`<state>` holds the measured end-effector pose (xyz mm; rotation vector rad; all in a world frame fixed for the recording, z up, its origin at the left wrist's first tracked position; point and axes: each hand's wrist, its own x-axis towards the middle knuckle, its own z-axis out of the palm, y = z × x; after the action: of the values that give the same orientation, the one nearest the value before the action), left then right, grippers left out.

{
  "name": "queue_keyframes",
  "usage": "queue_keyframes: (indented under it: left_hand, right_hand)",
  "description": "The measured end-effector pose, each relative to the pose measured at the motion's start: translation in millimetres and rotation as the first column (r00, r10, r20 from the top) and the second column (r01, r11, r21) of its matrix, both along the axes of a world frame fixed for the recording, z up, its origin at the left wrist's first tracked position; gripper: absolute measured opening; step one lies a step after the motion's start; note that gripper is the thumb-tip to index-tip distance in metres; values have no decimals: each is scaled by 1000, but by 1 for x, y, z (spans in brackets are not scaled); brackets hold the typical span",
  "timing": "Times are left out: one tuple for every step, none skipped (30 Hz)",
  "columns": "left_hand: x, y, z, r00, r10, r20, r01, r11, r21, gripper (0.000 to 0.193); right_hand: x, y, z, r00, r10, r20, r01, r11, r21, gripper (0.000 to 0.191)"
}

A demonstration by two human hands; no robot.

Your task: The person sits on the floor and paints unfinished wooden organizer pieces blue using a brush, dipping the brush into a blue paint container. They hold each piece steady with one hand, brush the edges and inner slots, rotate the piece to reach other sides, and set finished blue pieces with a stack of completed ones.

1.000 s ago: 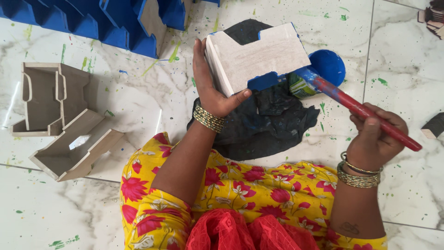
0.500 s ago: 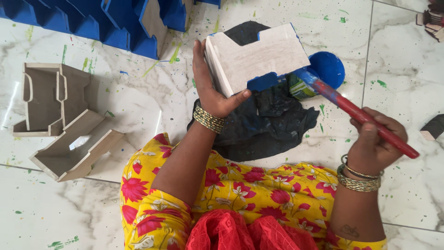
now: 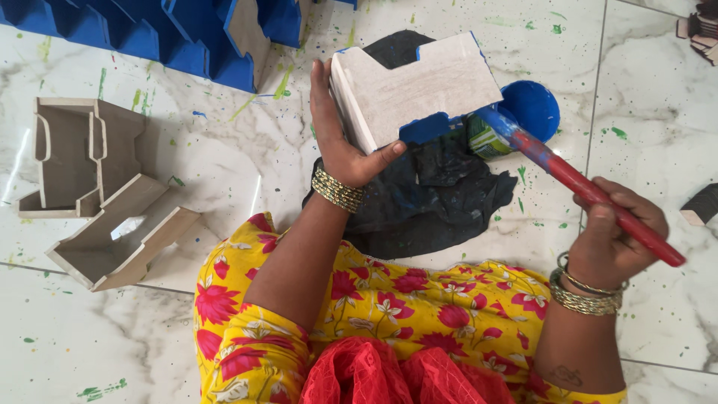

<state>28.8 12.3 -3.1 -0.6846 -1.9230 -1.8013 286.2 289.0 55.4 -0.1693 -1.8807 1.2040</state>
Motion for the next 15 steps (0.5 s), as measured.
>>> queue_keyframes:
  left_hand:
    - [0,0,0,1000,-5,0,5,1000,3,137]
    - [1,1,0,1000,-8,-1,8,1000,6,137]
    - [1,1,1,1000,-11,-1,11,1000,8,137]
    - [1,1,1,1000,-8,1,8,1000,4,137]
    - [1,0,1,1000,-4,2,4,1000,1,138]
    - [2,1,1,1000,0,4,0,1000,-2,138]
    - [1,0,1,1000,7,3,-7,1000,-5,138]
    - [1,0,1,1000,13,2,-13,1000,-7,138]
    - [0,-1,0,1000,18,1,-18,1000,-10,138]
    - [-1,-1,0,1000,17,5,-17,1000,-2,138]
    - [-2,-1,0,1000,14,7,-14,1000,7,138]
    - [-3,-1,-1,1000,12,10,-13,1000,16,137]
    - [-3,-1,-1,1000,13,13,-13,1000,13,137]
    - [-3,0,-2,1000,12,16,-13,1000,10,138]
    - [-3,0,-2,1000,12,19,-12,1000,8,138]
  right_hand:
    - [-2,-1,-2,1000,5,2,-5,1000,-2,27]
    - [-4,-1,-5,1000,22,10,-22,1000,6,27]
    - [-6,-2,-6,999,36,18,-37,999,21,27]
    - [-7,-2,-8,998,51,26,-52,998,35,26]
    - [-7,-3,-8,998,62,33,-64,996,57,26]
    - [-5,-3,-7,997,65,39,-67,996,62,25]
    - [-4,-3,-6,997,67,45,-69,995,66,25]
    - [0,-2,-3,997,58,50,-61,997,52,25]
    - [4,-2,1,997,48,58,-51,998,46,25]
    - [8,-1,4,997,38,66,-41,998,40,24]
    - [13,0,10,997,26,76,-29,999,42,24]
    - [16,1,13,997,4,78,-8,999,51,24]
    - [19,1,17,997,-17,81,12,998,59,23]
    - [21,2,21,996,-47,74,42,997,72,24]
    - [21,2,23,995,-77,67,71,994,85,24]
